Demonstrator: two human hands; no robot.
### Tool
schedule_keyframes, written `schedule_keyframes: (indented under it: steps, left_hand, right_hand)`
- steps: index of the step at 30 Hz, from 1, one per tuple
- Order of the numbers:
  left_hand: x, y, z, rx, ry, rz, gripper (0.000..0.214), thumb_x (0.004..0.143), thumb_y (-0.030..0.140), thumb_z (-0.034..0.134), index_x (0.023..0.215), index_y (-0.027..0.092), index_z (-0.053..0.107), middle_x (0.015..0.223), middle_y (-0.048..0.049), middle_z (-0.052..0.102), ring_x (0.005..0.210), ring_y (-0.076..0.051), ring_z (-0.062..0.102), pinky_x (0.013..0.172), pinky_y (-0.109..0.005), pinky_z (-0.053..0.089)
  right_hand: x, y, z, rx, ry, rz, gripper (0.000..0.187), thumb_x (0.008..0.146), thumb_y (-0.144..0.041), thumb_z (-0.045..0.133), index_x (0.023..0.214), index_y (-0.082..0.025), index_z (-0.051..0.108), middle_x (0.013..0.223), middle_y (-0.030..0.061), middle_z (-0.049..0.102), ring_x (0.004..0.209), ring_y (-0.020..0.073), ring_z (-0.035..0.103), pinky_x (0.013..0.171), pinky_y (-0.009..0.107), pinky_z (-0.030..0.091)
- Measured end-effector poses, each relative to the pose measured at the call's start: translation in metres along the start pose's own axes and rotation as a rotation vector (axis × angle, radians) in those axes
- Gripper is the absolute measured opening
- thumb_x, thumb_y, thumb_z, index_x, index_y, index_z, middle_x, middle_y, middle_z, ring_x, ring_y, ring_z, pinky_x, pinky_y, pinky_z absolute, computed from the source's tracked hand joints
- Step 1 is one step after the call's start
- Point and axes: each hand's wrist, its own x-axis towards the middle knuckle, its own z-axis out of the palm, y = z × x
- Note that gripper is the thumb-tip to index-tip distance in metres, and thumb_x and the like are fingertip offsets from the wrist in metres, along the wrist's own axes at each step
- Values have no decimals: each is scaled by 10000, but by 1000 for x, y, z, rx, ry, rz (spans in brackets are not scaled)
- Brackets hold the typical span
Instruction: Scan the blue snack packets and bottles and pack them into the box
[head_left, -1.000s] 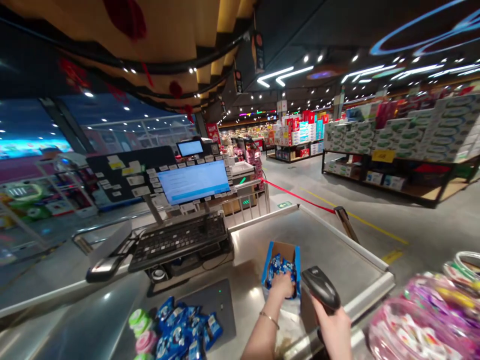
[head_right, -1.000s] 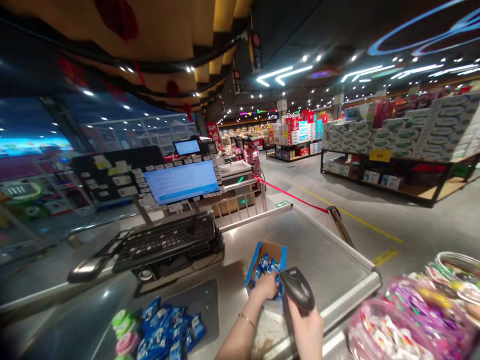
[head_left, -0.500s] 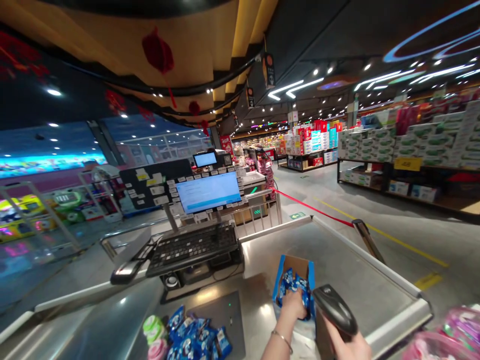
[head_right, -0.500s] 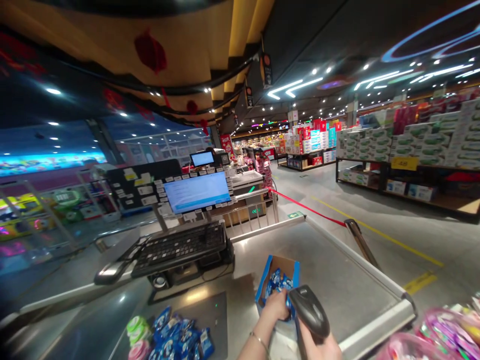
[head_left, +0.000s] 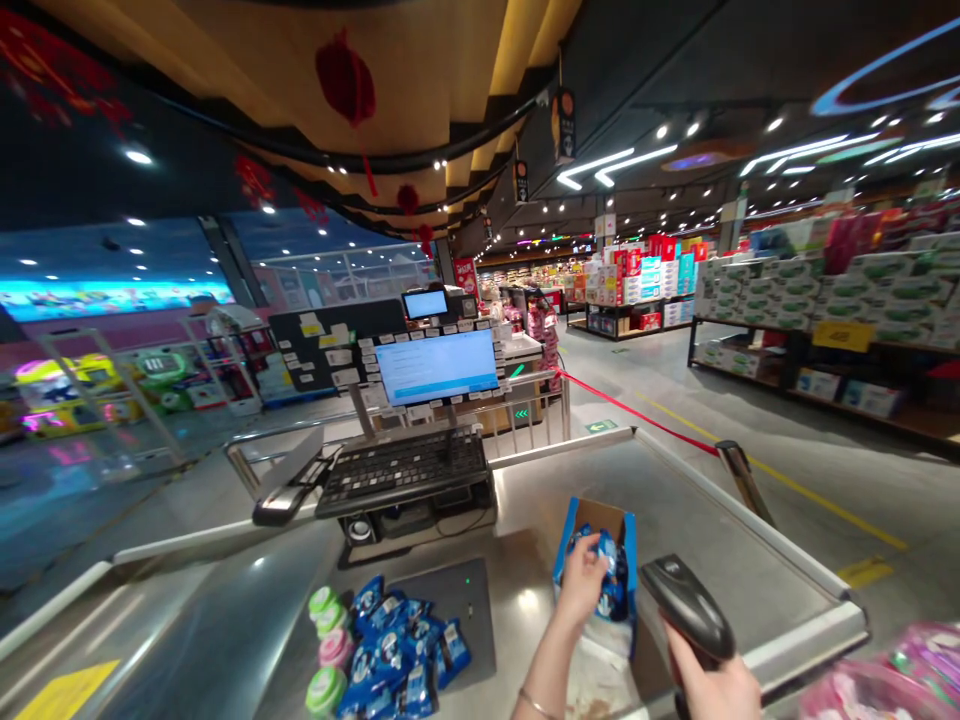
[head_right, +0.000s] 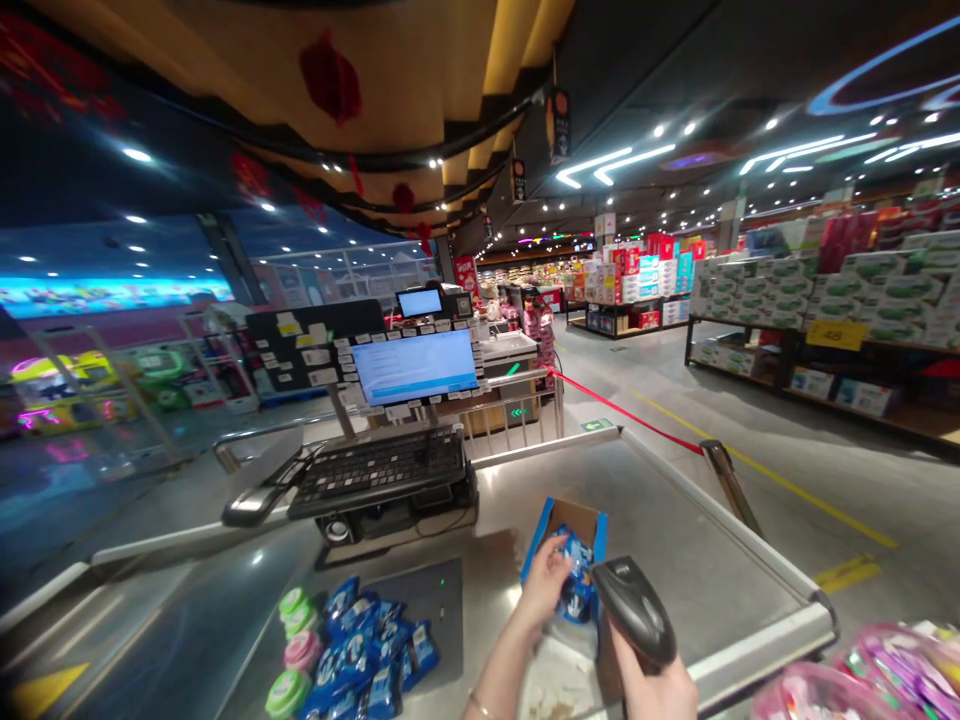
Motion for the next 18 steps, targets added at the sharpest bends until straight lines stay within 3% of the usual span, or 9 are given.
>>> schedule_keyframes:
  steps: [3, 6, 13, 18]
  left_hand:
    - [-17, 16, -21, -489, -58, -87, 511, 708, 384, 708, 1159, 185, 575, 1007, -107, 679, 951, -233, 639, 853, -357, 481]
    - [-35, 25, -43, -742, -88, -118, 386, 757, 360, 680, 1075, 156, 605, 1036, -132, 687, 989, -234, 639, 892, -353, 486]
    - [-75, 0, -75, -930, 93, -110, 238, 870, 256, 550, 1049, 110, 607, 1009, -117, 697, 939, -178, 666, 905, -319, 511]
    - [-91, -3, -92, -940, 139, -60, 297, 879, 269, 545, 1124, 105, 585, 1023, -112, 701, 926, -178, 672, 866, -303, 529]
  right_hand:
    - [-7, -9, -3, 33, -76, -77, 496, 553, -619, 653, 752, -168, 708, 717, 114, 736, 837, 342, 681, 734, 378, 539]
    - [-19, -19, 2, 47, -172, -210, 510, 598, -595, 626, 818, -142, 707, 790, 124, 748, 838, 327, 685, 737, 370, 534]
    - [-60, -25, 22, -166, -387, -436, 449, 754, -518, 523, 941, -147, 693, 818, 112, 748, 827, 297, 698, 715, 346, 521]
    - [-79, -27, 28, -347, -493, -558, 425, 799, -455, 495, 1002, -139, 694, 813, 116, 743, 788, 295, 704, 677, 339, 509]
